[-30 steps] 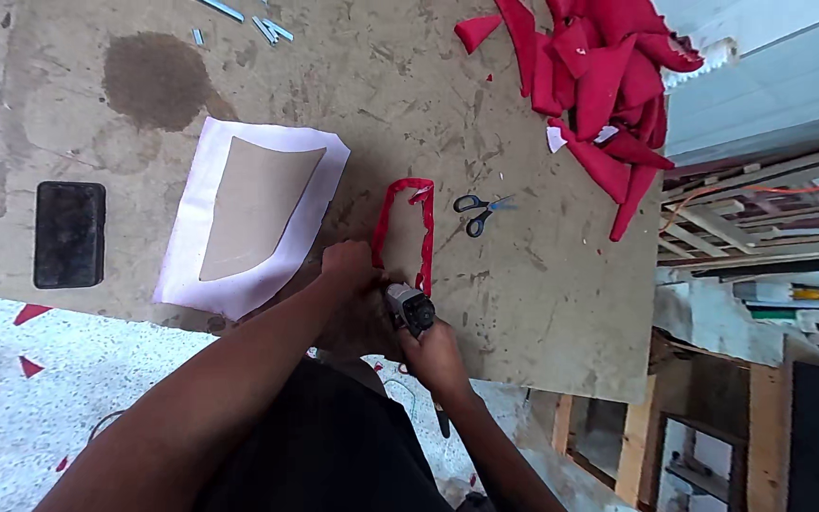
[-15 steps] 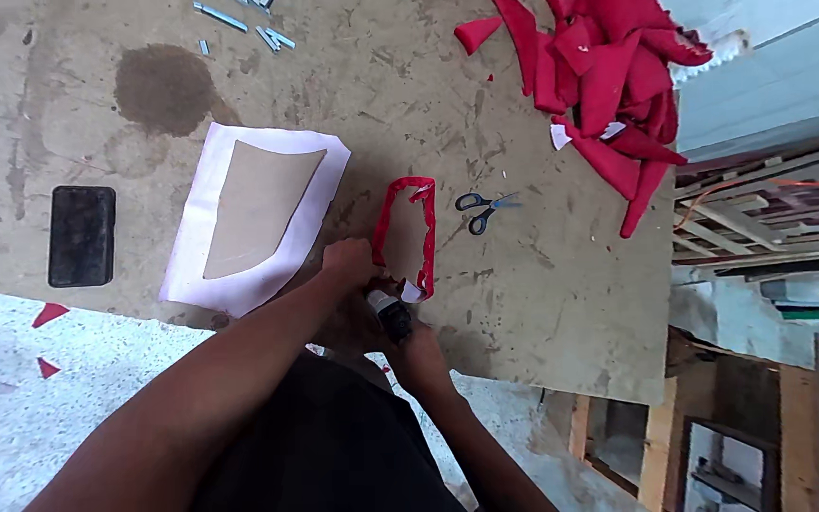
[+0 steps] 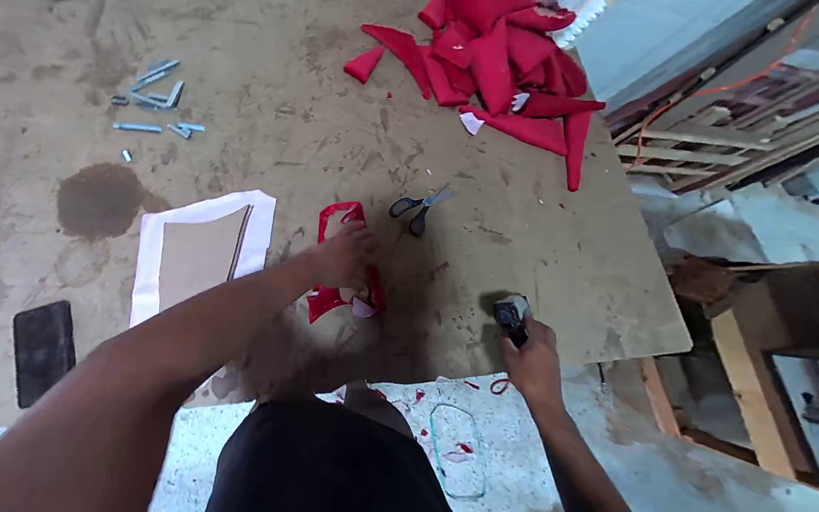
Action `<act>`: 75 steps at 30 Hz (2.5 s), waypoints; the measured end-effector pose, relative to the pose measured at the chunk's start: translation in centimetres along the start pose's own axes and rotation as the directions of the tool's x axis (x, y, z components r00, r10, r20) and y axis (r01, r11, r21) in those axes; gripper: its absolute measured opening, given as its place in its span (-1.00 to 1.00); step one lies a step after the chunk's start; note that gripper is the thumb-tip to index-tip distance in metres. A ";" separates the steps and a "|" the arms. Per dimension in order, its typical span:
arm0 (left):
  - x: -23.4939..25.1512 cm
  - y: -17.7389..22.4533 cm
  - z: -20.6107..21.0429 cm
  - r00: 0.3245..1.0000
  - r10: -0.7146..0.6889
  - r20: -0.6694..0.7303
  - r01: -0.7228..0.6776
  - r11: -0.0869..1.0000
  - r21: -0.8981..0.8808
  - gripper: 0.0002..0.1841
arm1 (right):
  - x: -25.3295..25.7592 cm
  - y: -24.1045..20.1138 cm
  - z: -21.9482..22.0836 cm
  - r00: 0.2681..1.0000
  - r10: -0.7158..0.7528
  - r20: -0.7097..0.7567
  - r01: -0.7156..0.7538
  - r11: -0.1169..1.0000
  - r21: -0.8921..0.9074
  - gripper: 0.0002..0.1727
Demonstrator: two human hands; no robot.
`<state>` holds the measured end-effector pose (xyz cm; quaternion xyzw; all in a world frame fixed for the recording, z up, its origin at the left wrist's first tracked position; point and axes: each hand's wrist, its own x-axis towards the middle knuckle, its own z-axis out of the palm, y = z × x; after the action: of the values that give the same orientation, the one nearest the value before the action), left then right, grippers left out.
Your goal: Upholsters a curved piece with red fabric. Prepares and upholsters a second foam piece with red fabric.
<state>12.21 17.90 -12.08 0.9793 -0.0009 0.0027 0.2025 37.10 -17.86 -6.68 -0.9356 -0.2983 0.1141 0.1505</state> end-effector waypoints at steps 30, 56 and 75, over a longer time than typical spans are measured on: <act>-0.2 3.9 5.8 0.860 -0.427 -0.280 0.441 0.898 -0.015 -0.61 | 2.5 -20.5 8.7 0.660 -0.135 0.739 -0.310 0.847 0.432 -0.56; -0.6 3.2 7.5 0.883 -0.248 -0.398 0.250 0.967 -0.049 -0.61 | 4.6 3.9 1.8 0.995 0.093 -0.028 -0.094 0.996 -0.014 -0.09; -1.1 3.0 7.3 0.872 -0.248 -0.423 0.207 0.968 -0.141 -0.62 | -1.7 -17.2 3.5 0.886 -0.150 0.439 0.186 0.982 -0.040 -0.80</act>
<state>11.14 12.31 -17.57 0.9365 0.1597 0.1985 0.2410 25.67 -4.83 -3.69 -0.8627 -0.4084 0.2937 0.0516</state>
